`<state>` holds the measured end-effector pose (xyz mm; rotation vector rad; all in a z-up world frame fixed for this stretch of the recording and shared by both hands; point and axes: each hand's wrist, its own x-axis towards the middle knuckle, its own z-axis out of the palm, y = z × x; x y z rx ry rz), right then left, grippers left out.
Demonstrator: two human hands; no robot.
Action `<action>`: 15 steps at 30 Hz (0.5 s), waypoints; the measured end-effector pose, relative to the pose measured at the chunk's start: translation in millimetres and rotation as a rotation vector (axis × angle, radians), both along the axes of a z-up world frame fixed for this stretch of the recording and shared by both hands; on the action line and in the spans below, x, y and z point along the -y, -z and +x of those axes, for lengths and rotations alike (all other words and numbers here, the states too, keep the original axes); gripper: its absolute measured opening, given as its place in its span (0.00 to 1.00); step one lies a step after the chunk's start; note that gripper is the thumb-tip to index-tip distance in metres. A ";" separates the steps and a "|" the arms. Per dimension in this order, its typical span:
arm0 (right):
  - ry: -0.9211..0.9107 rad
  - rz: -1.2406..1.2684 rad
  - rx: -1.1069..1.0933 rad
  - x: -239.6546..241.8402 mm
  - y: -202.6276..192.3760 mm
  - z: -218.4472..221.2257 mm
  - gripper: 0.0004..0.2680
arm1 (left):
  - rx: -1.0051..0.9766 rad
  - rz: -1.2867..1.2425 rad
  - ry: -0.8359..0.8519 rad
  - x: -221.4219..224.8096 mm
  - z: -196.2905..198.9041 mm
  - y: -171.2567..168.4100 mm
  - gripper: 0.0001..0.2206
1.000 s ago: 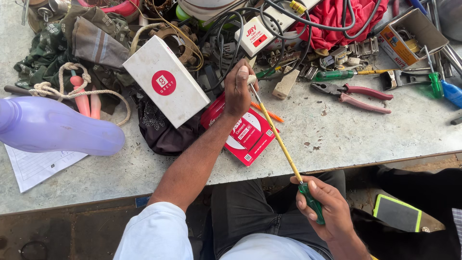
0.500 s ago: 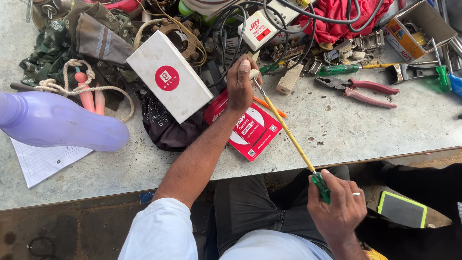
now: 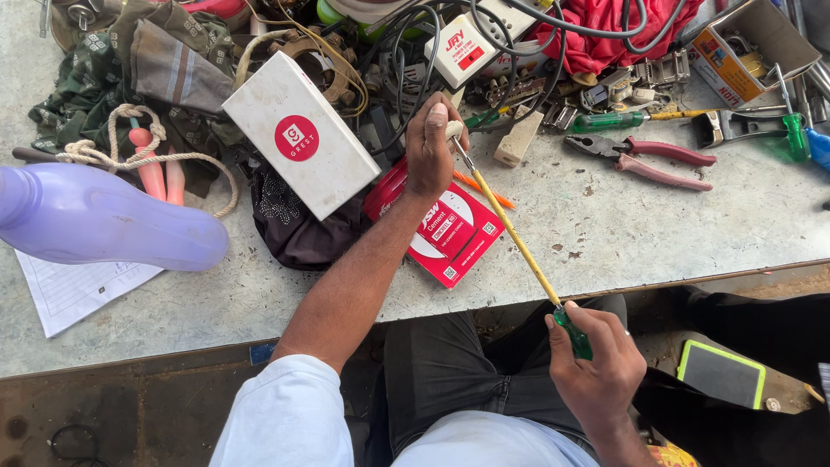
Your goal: The person disassembles an electrical socket or switch component using a screwdriver to remove screws, then handles several small internal metal and plastic parts at a cluttered workbench.
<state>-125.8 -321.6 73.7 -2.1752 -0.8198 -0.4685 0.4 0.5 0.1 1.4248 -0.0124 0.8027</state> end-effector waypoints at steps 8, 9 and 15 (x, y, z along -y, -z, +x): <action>0.037 0.028 -0.221 6.3 3.9 0.8 0.10 | -0.006 -0.001 0.027 0.1 -1.2 -1.4 0.24; 0.044 0.036 -0.252 7.2 7.1 1.0 0.10 | -0.006 -0.007 0.033 0.4 -1.9 -2.7 0.24; -0.109 0.542 -1.026 14.6 16.6 9.0 0.10 | -0.017 -0.013 0.065 0.6 -3.3 -12.6 0.24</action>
